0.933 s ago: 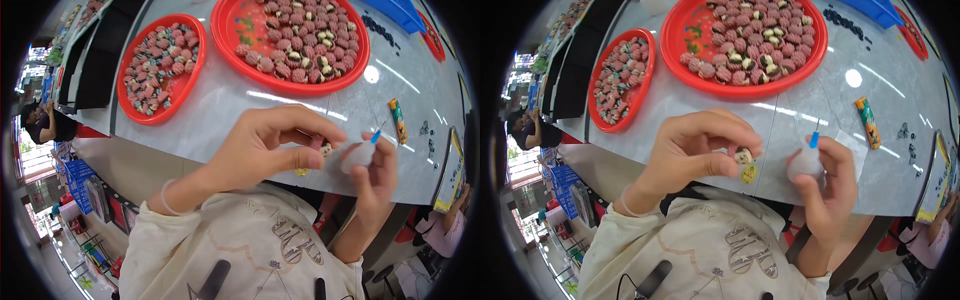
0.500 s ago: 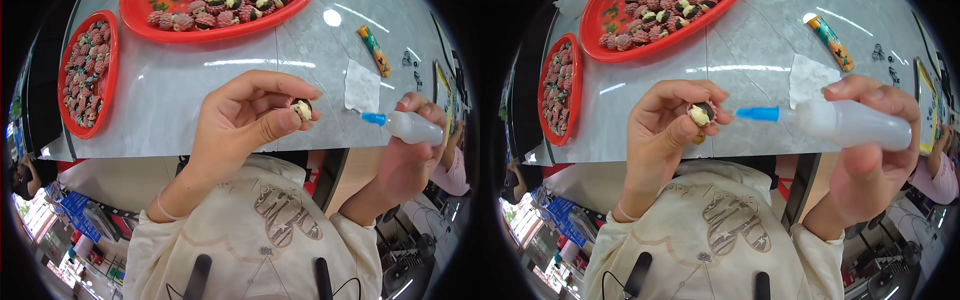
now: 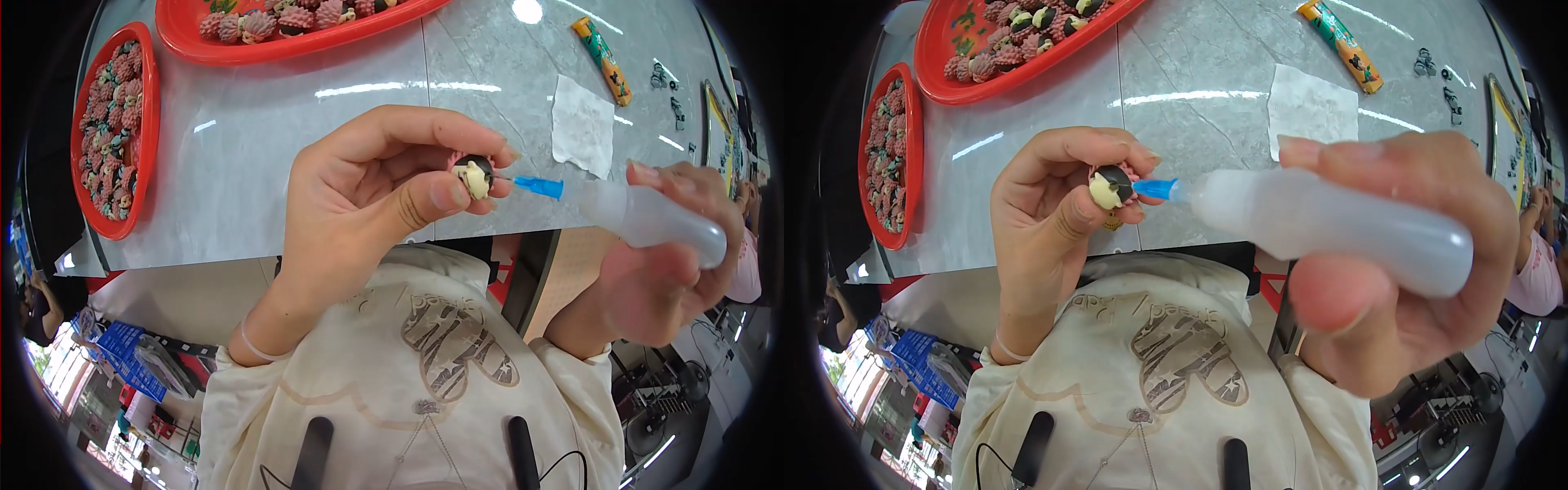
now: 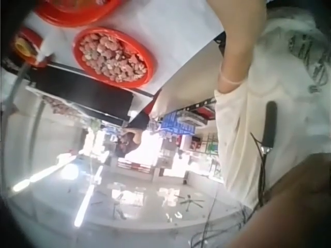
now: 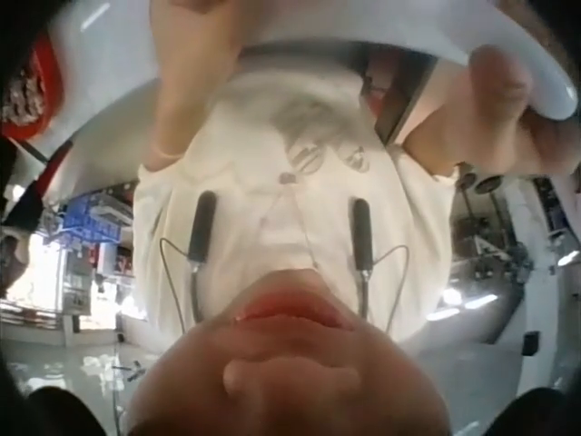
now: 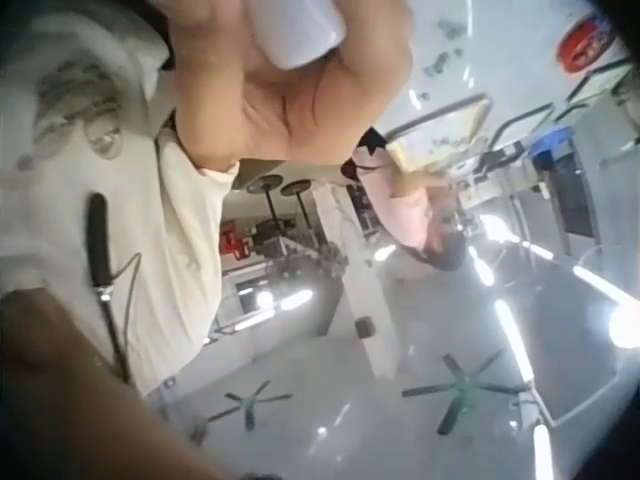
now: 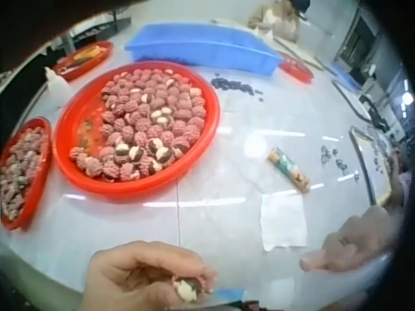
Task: The person assembles small plastic figurine components by hand, applying glue from a bottle to each part before joining them together.
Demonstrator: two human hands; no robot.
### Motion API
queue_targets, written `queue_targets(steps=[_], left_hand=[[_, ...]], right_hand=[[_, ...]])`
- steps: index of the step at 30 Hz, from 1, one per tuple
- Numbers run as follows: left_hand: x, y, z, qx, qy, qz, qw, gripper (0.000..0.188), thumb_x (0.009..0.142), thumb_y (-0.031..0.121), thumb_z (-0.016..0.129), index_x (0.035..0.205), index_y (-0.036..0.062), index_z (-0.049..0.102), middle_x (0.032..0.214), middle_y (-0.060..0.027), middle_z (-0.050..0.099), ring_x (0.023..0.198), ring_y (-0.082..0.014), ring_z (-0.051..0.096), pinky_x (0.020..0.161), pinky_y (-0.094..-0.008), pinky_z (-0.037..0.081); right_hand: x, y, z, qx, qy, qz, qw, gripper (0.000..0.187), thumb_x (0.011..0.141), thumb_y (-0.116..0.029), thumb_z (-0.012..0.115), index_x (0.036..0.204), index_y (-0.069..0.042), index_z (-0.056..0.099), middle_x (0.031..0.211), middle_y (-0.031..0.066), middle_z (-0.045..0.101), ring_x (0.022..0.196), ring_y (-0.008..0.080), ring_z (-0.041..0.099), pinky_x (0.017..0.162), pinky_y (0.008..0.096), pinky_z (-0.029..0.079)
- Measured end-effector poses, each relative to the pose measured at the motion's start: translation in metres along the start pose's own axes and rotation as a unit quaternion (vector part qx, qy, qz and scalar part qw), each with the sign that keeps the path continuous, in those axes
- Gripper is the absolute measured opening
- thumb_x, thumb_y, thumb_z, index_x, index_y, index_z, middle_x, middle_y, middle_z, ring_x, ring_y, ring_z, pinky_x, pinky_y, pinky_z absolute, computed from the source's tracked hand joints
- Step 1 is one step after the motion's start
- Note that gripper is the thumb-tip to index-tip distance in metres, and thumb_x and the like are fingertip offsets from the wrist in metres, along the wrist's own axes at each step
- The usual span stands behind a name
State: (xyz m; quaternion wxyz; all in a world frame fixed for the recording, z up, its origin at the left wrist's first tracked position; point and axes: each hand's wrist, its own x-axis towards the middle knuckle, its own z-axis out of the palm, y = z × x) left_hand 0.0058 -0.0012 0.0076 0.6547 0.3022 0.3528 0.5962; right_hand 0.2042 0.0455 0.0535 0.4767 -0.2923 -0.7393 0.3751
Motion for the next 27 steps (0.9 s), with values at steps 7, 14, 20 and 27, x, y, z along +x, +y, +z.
queue_targets(steps=[7, 14, 20, 27], left_hand=[[0.0, 0.002, -0.001, 0.012, 0.004, -0.006, 1.0, 0.036, 0.074, 0.023, 0.065, 0.095, -0.0032, 0.051, 0.091, -0.0167, 0.056, 0.077, -0.0173, 0.058, 0.062, -0.0238, 0.05], [0.005, 0.001, 0.006, -0.001, -0.022, -0.003, 1.0, 0.036, 0.075, 0.024, 0.065, 0.095, -0.0028, 0.051, 0.091, -0.0169, 0.056, 0.074, -0.0196, 0.059, 0.061, -0.0239, 0.049], [0.0, 0.0, 0.003, 0.059, 0.027, -0.024, 0.998, 0.032, 0.075, 0.023, 0.065, 0.092, -0.0002, 0.049, 0.089, -0.0125, 0.053, 0.073, -0.0172, 0.057, 0.057, -0.0208, 0.045], [-0.002, 0.002, 0.006, 0.069, 0.013, -0.018, 0.997, 0.028, 0.076, 0.02, 0.064, 0.092, 0.001, 0.05, 0.088, -0.0111, 0.052, 0.072, -0.016, 0.056, 0.057, -0.0201, 0.045]], right_hand=[[0.012, -0.009, -0.008, -0.096, -0.105, -0.034, 0.989, 0.042, 0.077, -0.028, 0.057, 0.094, 0.009, 0.05, 0.083, 0.0219, 0.054, 0.073, 0.024, 0.054, 0.064, 0.0288, 0.044], [0.0, 0.016, 0.001, 0.054, 0.121, 0.109, 0.985, 0.033, 0.076, -0.015, 0.059, 0.098, 0.005, 0.045, 0.092, 0.0193, 0.054, 0.078, 0.0226, 0.053, 0.068, 0.029, 0.043], [0.004, 0.049, 0.033, -0.188, 0.053, 0.054, 0.979, 0.037, 0.063, 0.0, 0.07, 0.094, -0.001, 0.051, 0.093, 0.0099, 0.056, 0.082, 0.0158, 0.053, 0.071, 0.0259, 0.042], [0.013, 0.048, -0.022, -0.225, 0.006, 0.079, 0.971, 0.028, 0.067, 0.0, 0.064, 0.093, 0.001, 0.055, 0.089, 0.0071, 0.057, 0.076, 0.0142, 0.053, 0.071, 0.0249, 0.042]])
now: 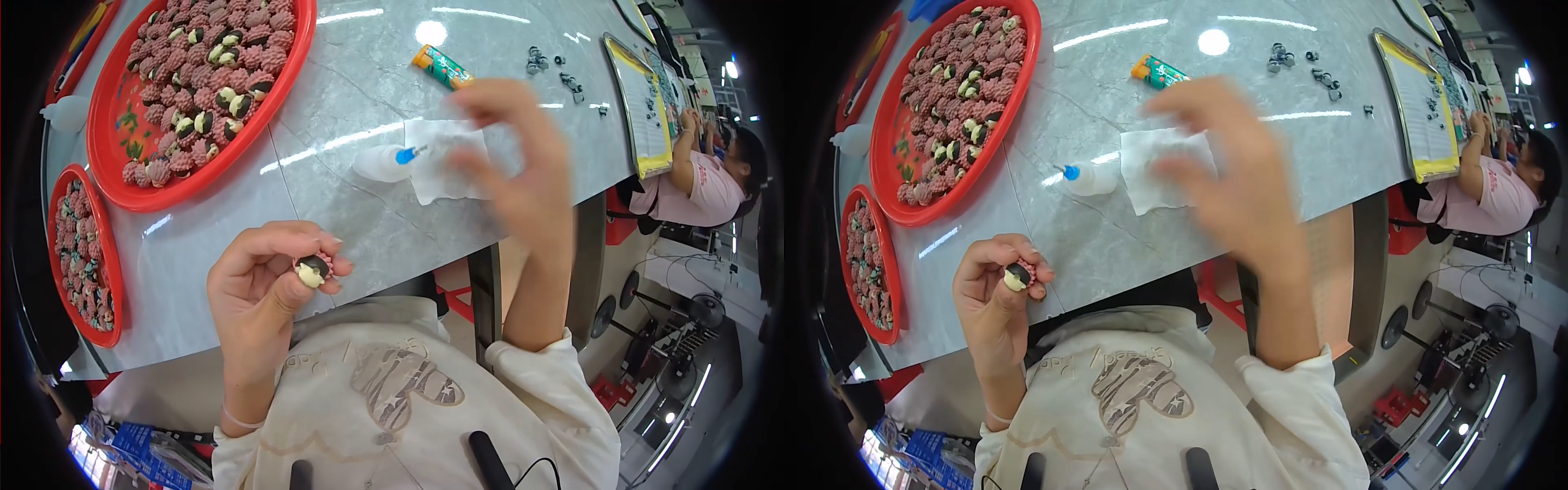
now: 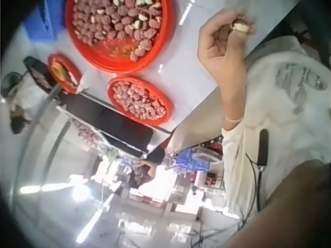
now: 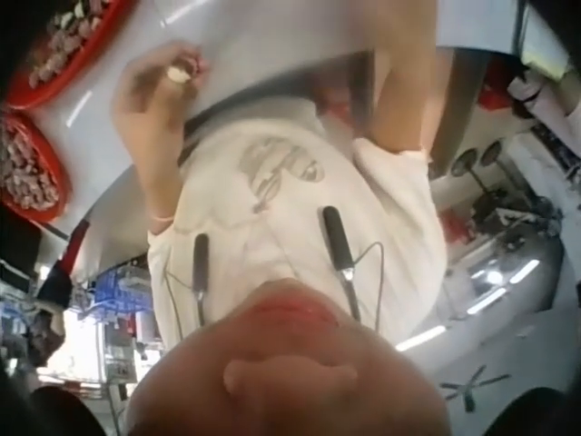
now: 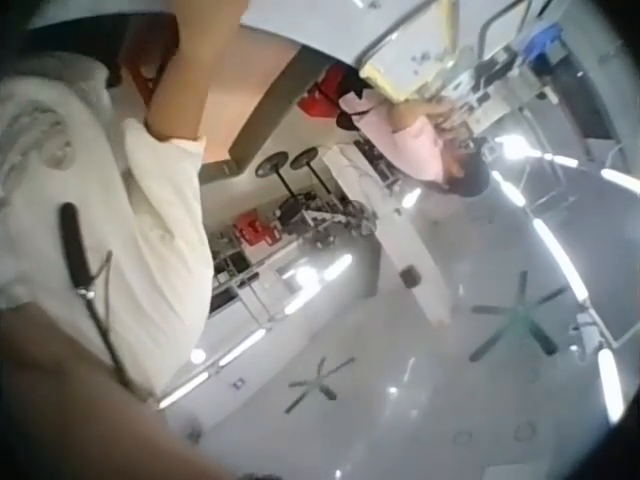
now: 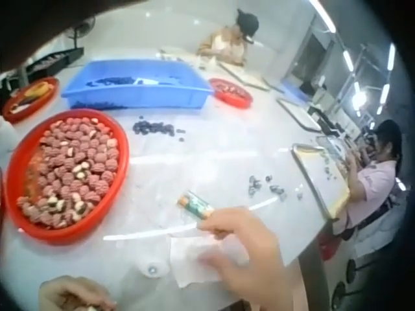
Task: The person assembles small plastic figurine components by hand, applying glue from a bottle to each part before joining them together.
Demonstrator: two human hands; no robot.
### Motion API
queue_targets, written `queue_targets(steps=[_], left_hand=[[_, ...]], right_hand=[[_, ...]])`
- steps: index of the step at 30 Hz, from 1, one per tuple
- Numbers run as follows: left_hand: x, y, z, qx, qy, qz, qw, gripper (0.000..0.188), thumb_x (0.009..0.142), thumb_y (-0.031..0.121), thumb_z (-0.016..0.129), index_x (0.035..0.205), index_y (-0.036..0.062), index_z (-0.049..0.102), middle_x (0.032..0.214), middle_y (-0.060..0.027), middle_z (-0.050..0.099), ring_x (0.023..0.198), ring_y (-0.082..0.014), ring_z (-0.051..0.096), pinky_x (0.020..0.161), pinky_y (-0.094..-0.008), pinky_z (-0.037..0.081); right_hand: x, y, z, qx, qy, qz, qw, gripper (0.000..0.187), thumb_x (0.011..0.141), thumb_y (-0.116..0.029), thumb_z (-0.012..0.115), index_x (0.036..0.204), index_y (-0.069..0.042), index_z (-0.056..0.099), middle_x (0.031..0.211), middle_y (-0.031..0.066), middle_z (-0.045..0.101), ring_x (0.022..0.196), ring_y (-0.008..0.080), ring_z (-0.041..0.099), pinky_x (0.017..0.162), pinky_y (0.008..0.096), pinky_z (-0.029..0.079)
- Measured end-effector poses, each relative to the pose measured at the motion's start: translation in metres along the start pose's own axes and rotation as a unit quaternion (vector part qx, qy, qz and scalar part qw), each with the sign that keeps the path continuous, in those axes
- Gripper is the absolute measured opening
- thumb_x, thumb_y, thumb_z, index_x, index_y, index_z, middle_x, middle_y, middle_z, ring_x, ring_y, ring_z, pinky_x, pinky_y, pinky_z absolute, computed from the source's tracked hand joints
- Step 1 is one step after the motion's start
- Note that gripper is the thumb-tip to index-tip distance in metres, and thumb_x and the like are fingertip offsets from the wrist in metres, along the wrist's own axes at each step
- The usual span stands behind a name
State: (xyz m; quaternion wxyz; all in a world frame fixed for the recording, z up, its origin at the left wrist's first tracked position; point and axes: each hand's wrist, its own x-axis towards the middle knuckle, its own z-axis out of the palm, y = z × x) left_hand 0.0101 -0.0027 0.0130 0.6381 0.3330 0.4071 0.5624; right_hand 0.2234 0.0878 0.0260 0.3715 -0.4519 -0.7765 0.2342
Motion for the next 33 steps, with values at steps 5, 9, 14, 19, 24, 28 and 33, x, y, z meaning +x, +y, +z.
queue_targets(steps=[5, 9, 14, 19, 24, 28, 33], left_hand=[[0.002, 0.0, 0.001, 0.005, -0.015, -0.003, 1.0, 0.028, 0.076, 0.021, 0.063, 0.091, 0.001, 0.05, 0.088, -0.0111, 0.052, 0.072, -0.0156, 0.056, 0.058, -0.0196, 0.046], [0.001, -0.002, -0.002, -0.002, -0.009, -0.008, 1.0, 0.028, 0.076, 0.02, 0.064, 0.091, 0.0007, 0.05, 0.089, -0.0114, 0.052, 0.072, -0.0155, 0.057, 0.058, -0.0195, 0.046], [0.0, -0.002, -0.006, -0.048, -0.035, 0.009, 0.998, 0.028, 0.076, 0.014, 0.062, 0.094, -0.0046, 0.052, 0.092, -0.0167, 0.056, 0.078, -0.0218, 0.06, 0.066, -0.0277, 0.05], [0.001, -0.001, -0.005, -0.032, -0.034, -0.002, 0.999, 0.029, 0.077, 0.017, 0.062, 0.095, -0.0031, 0.051, 0.093, -0.0152, 0.055, 0.077, -0.019, 0.058, 0.064, -0.0238, 0.048], [0.001, 0.0, -0.003, -0.004, -0.023, -0.02, 1.0, 0.032, 0.077, 0.022, 0.062, 0.096, -0.0011, 0.051, 0.094, -0.0144, 0.053, 0.076, -0.0167, 0.057, 0.062, -0.0197, 0.046], [0.002, 0.0, -0.002, -0.003, -0.035, 0.003, 0.999, 0.035, 0.077, 0.024, 0.063, 0.096, -0.0022, 0.051, 0.095, -0.0155, 0.054, 0.077, -0.017, 0.058, 0.061, -0.0207, 0.047], [0.002, -0.003, -0.006, -0.013, -0.05, -0.014, 0.999, 0.036, 0.075, 0.024, 0.064, 0.096, -0.0024, 0.05, 0.093, -0.0143, 0.055, 0.079, -0.0159, 0.057, 0.06, -0.0216, 0.048]], right_hand=[[0.021, 0.061, -0.043, -0.141, 0.104, 0.088, 0.981, 0.022, 0.072, -0.002, 0.058, 0.094, 0.003, 0.055, 0.085, 0.0067, 0.058, 0.073, 0.0131, 0.053, 0.069, 0.0235, 0.042], [0.022, 0.056, -0.033, -0.184, 0.07, 0.1, 0.975, 0.018, 0.076, -0.004, 0.056, 0.093, 0.003, 0.056, 0.085, 0.0062, 0.058, 0.069, 0.0133, 0.054, 0.066, 0.0239, 0.042], [-0.001, 0.024, -0.038, 0.28, 0.1, 0.186, 0.936, 0.02, 0.078, -0.003, 0.053, 0.095, 0.006, 0.054, 0.088, 0.0104, 0.057, 0.071, 0.0134, 0.053, 0.066, 0.0235, 0.041], [-0.029, 0.011, -0.038, 0.525, 0.047, 0.178, 0.831, 0.028, 0.08, -0.005, 0.049, 0.104, 0.008, 0.049, 0.097, 0.0172, 0.053, 0.075, 0.0131, 0.052, 0.069, 0.0223, 0.041], [-0.04, -0.006, -0.023, 0.59, -0.003, 0.166, 0.79, 0.027, 0.081, -0.007, 0.05, 0.104, 0.007, 0.049, 0.096, 0.0199, 0.052, 0.067, 0.0131, 0.052, 0.061, 0.0193, 0.042], [-0.04, -0.026, -0.01, 0.517, -0.076, 0.179, 0.833, 0.027, 0.081, -0.014, 0.056, 0.101, 0.003, 0.049, 0.097, 0.0139, 0.045, 0.064, 0.0101, 0.047, 0.053, 0.0122, 0.038], [-0.038, -0.051, 0.023, 0.447, -0.066, 0.129, 0.883, 0.028, 0.076, -0.01, 0.062, 0.097, 0.004, 0.05, 0.088, 0.0173, 0.051, 0.065, 0.0145, 0.052, 0.054, 0.0176, 0.043]])
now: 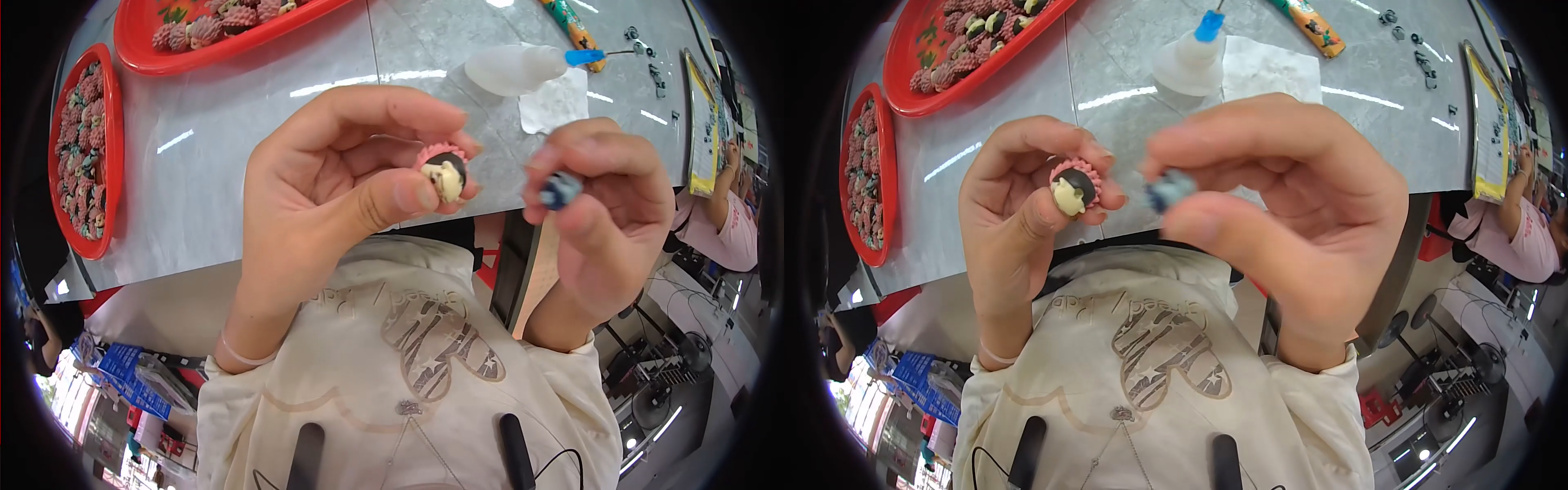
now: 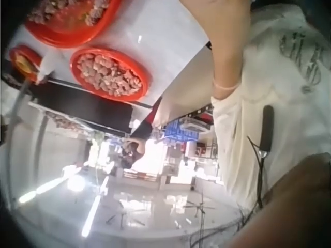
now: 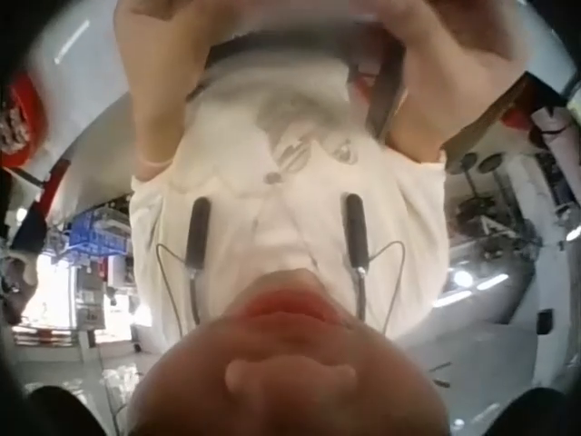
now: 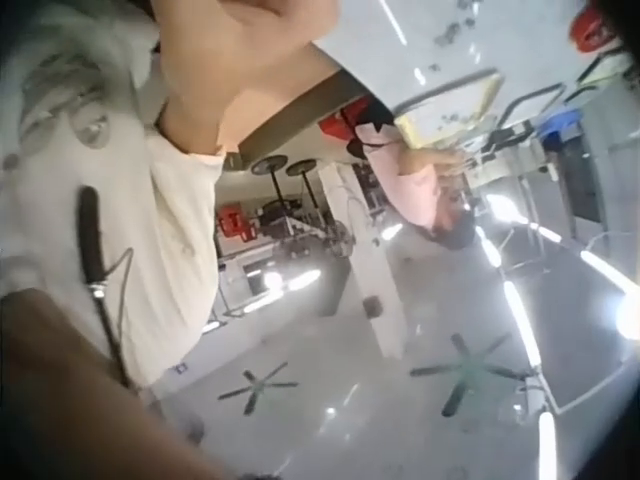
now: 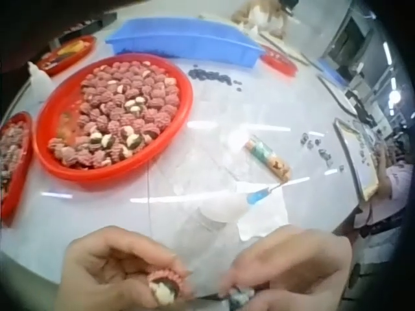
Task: The person assembles small plastic figurine components by hand, applying glue from a bottle to each part before joining them together.
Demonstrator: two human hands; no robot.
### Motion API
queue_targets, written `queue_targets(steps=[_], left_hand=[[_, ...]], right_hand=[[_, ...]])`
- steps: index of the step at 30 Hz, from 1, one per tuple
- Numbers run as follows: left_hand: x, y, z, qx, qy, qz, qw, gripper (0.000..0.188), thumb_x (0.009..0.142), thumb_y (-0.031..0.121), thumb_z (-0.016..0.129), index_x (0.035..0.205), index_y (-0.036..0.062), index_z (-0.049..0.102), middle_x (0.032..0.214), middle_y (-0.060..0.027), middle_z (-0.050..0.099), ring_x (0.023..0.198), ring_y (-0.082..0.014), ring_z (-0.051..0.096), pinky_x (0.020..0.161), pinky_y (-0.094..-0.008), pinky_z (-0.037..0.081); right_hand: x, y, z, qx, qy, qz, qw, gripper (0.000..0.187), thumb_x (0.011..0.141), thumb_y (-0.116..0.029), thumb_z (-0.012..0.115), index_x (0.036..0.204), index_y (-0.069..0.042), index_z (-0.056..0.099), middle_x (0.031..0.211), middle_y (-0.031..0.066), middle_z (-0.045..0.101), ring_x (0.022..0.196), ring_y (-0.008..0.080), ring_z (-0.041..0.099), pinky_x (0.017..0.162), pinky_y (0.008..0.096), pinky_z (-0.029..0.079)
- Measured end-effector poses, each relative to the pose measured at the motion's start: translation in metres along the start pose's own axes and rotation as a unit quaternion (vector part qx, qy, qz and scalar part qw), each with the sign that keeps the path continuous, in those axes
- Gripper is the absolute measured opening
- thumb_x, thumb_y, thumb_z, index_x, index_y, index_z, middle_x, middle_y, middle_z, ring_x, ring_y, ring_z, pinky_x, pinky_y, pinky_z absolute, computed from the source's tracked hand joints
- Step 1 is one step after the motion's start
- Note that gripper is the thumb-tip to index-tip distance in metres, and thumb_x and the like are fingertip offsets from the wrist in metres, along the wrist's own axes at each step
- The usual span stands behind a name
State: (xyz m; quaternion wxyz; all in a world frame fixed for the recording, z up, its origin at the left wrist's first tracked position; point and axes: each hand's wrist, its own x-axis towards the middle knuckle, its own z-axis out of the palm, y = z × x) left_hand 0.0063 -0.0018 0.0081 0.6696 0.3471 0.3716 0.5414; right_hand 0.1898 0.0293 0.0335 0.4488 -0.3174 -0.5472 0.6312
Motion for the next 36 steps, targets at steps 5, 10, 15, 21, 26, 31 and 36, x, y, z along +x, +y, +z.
queue_targets(steps=[5, 10, 15, 21, 26, 31, 36], left_hand=[[-0.002, 0.002, 0.0, -0.025, 0.022, -0.012, 0.999, 0.039, 0.07, 0.023, 0.069, 0.094, -0.0014, 0.051, 0.092, -0.0135, 0.056, 0.08, -0.0158, 0.056, 0.064, -0.023, 0.048], [-0.001, 0.004, 0.001, -0.037, 0.036, -0.033, 0.998, 0.038, 0.068, 0.023, 0.07, 0.091, -0.0017, 0.053, 0.088, -0.0136, 0.057, 0.077, -0.016, 0.057, 0.065, -0.0237, 0.048], [-0.002, 0.003, 0.001, -0.061, 0.031, -0.034, 0.997, 0.035, 0.069, 0.022, 0.069, 0.09, -0.0019, 0.055, 0.084, -0.0135, 0.058, 0.076, -0.0167, 0.058, 0.064, -0.024, 0.048], [-0.001, -0.007, -0.006, 0.025, 0.012, 0.064, 0.998, 0.028, 0.068, 0.016, 0.069, 0.086, -0.0027, 0.058, 0.08, -0.0124, 0.058, 0.073, -0.0172, 0.058, 0.063, -0.0242, 0.048], [-0.001, -0.005, -0.008, 0.034, 0.028, 0.072, 0.996, 0.027, 0.068, 0.008, 0.069, 0.09, -0.004, 0.058, 0.082, -0.013, 0.058, 0.073, -0.0169, 0.058, 0.065, -0.0244, 0.048], [-0.007, 0.014, -0.001, -0.109, 0.02, -0.032, 0.993, 0.03, 0.069, 0.003, 0.068, 0.093, -0.0067, 0.054, 0.088, -0.0151, 0.058, 0.074, -0.0164, 0.057, 0.066, -0.0259, 0.048], [-0.016, 0.046, -0.041, 0.073, 0.055, 0.123, 0.988, 0.026, 0.077, 0.009, 0.06, 0.097, -0.0073, 0.053, 0.095, -0.015, 0.056, 0.083, -0.0172, 0.056, 0.073, -0.0271, 0.047]], right_hand=[[0.008, 0.01, 0.016, -0.128, -0.02, -0.123, 0.984, 0.023, 0.069, 0.001, 0.065, 0.087, 0.005, 0.051, 0.083, 0.0209, 0.055, 0.07, 0.0196, 0.057, 0.057, 0.0214, 0.047], [0.003, 0.011, 0.022, -0.177, -0.007, -0.166, 0.97, 0.021, 0.068, 0.004, 0.065, 0.085, 0.005, 0.053, 0.082, 0.0216, 0.056, 0.062, 0.018, 0.058, 0.052, 0.0199, 0.047], [0.003, 0.01, 0.026, -0.268, 0.017, -0.198, 0.943, 0.017, 0.068, 0.003, 0.064, 0.082, 0.005, 0.055, 0.079, 0.0211, 0.056, 0.058, 0.0177, 0.058, 0.05, 0.0213, 0.049], [0.007, 0.006, 0.031, -0.37, 0.001, -0.247, 0.896, 0.021, 0.064, 0.002, 0.068, 0.081, 0.005, 0.055, 0.074, 0.0193, 0.057, 0.062, 0.0197, 0.06, 0.051, 0.0208, 0.049], [0.008, 0.013, 0.039, -0.37, 0.044, -0.243, 0.896, 0.021, 0.062, 0.003, 0.068, 0.079, 0.004, 0.056, 0.073, 0.0182, 0.058, 0.06, 0.0195, 0.059, 0.049, 0.0216, 0.048], [0.01, 0.012, 0.036, -0.441, -0.029, -0.291, 0.849, 0.019, 0.064, -0.008, 0.068, 0.08, 0.0, 0.062, 0.088, 0.0152, 0.056, 0.072, 0.021, 0.055, 0.053, 0.0254, 0.042], [0.003, 0.004, 0.027, -0.451, -0.005, -0.284, 0.846, 0.035, 0.076, -0.033, 0.059, 0.087, 0.0, 0.061, 0.094, 0.0163, 0.053, 0.078, 0.0231, 0.052, 0.058, 0.0269, 0.042]])
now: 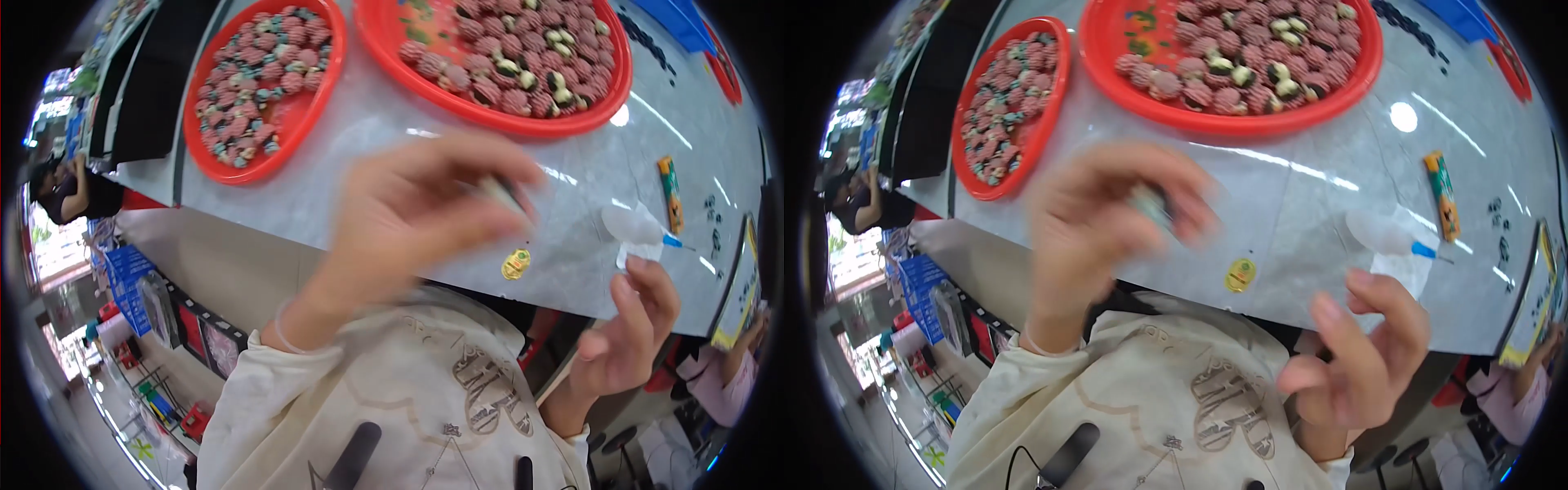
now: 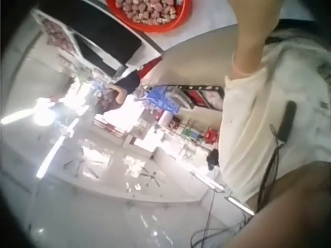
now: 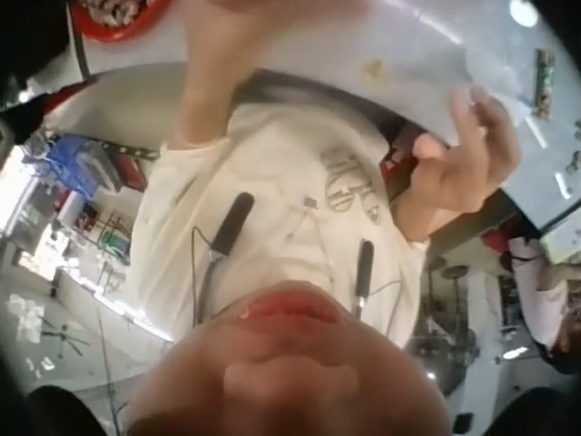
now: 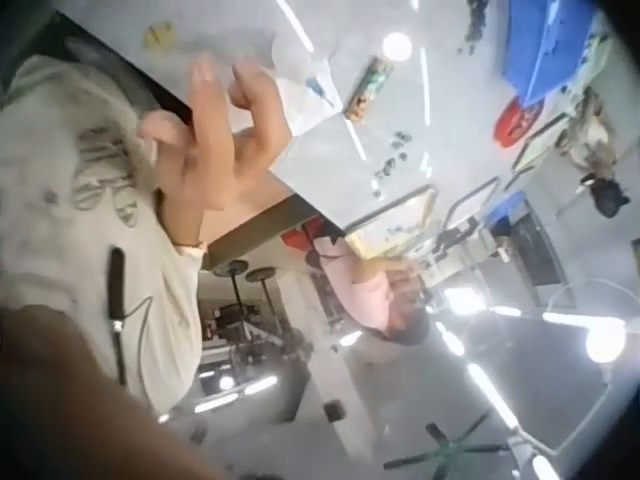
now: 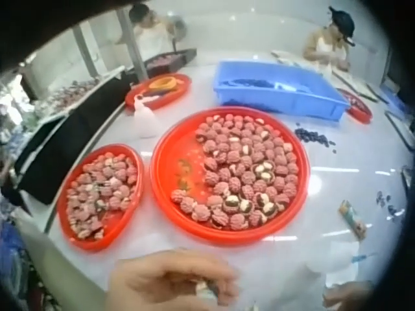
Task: The person assembles small plastic figurine components by hand, applying glue from a bottle to each part before joining them together.
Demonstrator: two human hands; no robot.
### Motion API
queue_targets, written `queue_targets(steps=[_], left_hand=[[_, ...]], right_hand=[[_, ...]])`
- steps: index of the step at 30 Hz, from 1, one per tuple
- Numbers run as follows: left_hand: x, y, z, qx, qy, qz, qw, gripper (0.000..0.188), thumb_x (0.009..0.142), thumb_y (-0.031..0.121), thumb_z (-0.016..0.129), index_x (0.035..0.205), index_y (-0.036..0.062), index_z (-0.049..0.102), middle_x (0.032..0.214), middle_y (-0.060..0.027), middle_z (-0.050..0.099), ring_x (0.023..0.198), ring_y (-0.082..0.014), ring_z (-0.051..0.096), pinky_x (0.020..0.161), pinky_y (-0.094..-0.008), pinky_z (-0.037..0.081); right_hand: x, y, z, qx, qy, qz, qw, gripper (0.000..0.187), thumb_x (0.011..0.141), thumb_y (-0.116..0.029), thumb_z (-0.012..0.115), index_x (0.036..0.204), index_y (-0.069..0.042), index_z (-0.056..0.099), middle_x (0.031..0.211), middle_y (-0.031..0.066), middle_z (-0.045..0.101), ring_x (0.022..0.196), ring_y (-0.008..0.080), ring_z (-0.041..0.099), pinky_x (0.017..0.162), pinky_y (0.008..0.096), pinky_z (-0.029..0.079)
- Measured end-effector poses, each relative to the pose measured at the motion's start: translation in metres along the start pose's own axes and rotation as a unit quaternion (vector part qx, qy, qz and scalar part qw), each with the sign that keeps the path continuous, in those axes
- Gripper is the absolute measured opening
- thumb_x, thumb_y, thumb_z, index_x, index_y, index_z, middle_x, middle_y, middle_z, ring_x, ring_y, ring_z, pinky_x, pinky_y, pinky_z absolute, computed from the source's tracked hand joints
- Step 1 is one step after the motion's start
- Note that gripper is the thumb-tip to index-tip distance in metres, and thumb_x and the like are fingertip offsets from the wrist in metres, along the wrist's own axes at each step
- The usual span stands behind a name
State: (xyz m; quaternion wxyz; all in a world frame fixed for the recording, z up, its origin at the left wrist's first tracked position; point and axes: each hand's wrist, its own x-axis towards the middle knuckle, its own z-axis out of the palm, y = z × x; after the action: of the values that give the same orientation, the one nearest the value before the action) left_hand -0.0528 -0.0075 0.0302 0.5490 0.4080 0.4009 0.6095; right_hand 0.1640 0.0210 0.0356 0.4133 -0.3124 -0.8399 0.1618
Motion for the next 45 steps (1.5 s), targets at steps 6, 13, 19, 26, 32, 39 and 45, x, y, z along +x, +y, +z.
queue_targets(steps=[6, 13, 19, 26, 32, 39, 45], left_hand=[[-0.008, 0.063, -0.092, 0.481, 0.186, 0.041, 0.856, 0.02, 0.075, 0.005, 0.058, 0.093, -0.0023, 0.056, 0.089, -0.0077, 0.058, 0.073, -0.0148, 0.056, 0.067, -0.0228, 0.045], [0.012, 0.097, -0.092, 0.641, 0.097, -0.003, 0.761, 0.02, 0.075, 0.01, 0.056, 0.093, 0.0005, 0.056, 0.093, -0.0095, 0.056, 0.075, -0.017, 0.054, 0.069, -0.0257, 0.042], [0.071, 0.069, -0.061, 0.607, -0.05, 0.134, 0.782, 0.015, 0.078, 0.009, 0.051, 0.09, 0.0018, 0.056, 0.09, -0.0094, 0.057, 0.078, -0.0223, 0.056, 0.071, -0.0301, 0.043], [0.093, 0.045, -0.06, 0.669, -0.16, 0.05, 0.724, 0.012, 0.076, 0.003, 0.05, 0.088, 0.0016, 0.053, 0.085, -0.0106, 0.056, 0.081, -0.0244, 0.054, 0.071, -0.0303, 0.043], [0.081, 0.049, -0.046, 0.451, -0.081, 0.074, 0.886, 0.009, 0.08, 0.005, 0.051, 0.087, -0.0003, 0.055, 0.084, -0.0063, 0.058, 0.079, -0.0166, 0.056, 0.07, -0.0268, 0.045], [0.024, 0.01, -0.002, 0.054, -0.057, -0.001, 0.997, 0.029, 0.076, 0.022, 0.063, 0.094, 0.0037, 0.049, 0.093, -0.0108, 0.053, 0.078, -0.0166, 0.054, 0.063, -0.0242, 0.043], [0.008, -0.022, 0.029, -0.078, -0.041, -0.048, 0.995, 0.028, 0.079, 0.023, 0.059, 0.096, 0.0034, 0.049, 0.094, -0.0125, 0.053, 0.083, -0.0203, 0.056, 0.066, -0.0255, 0.044]], right_hand=[[-0.007, 0.011, -0.005, 0.016, 0.031, 0.109, 0.993, 0.035, 0.08, -0.032, 0.056, 0.092, 0.0, 0.059, 0.092, 0.0155, 0.053, 0.082, 0.025, 0.051, 0.065, 0.0286, 0.041], [-0.005, 0.01, -0.004, 0.039, 0.024, 0.129, 0.991, 0.02, 0.073, -0.01, 0.061, 0.089, 0.002, 0.059, 0.09, 0.015, 0.054, 0.081, 0.0231, 0.052, 0.066, 0.0274, 0.041], [-0.006, 0.012, -0.007, 0.052, 0.032, 0.155, 0.986, 0.017, 0.069, 0.002, 0.059, 0.087, 0.003, 0.059, 0.081, 0.0142, 0.057, 0.072, 0.0211, 0.054, 0.062, 0.0256, 0.041], [-0.013, 0.019, -0.02, 0.075, 0.012, 0.17, 0.982, 0.013, 0.076, 0.006, 0.052, 0.088, 0.006, 0.056, 0.078, 0.0112, 0.056, 0.072, 0.0155, 0.05, 0.063, 0.0232, 0.039], [0.008, 0.029, -0.01, 0.082, 0.128, 0.216, 0.965, 0.02, 0.071, 0.004, 0.056, 0.091, 0.003, 0.057, 0.081, 0.0117, 0.059, 0.077, 0.0195, 0.053, 0.069, 0.0257, 0.04], [0.01, 0.029, 0.008, 0.173, -0.015, 0.231, 0.957, 0.023, 0.073, -0.006, 0.061, 0.095, 0.001, 0.056, 0.088, 0.0094, 0.059, 0.077, 0.0151, 0.053, 0.071, 0.024, 0.039], [0.007, 0.017, -0.011, 0.267, 0.003, 0.297, 0.917, 0.05, 0.077, -0.037, 0.06, 0.102, 0.004, 0.048, 0.082, 0.0099, 0.052, 0.07, 0.0139, 0.051, 0.061, 0.022, 0.04]])
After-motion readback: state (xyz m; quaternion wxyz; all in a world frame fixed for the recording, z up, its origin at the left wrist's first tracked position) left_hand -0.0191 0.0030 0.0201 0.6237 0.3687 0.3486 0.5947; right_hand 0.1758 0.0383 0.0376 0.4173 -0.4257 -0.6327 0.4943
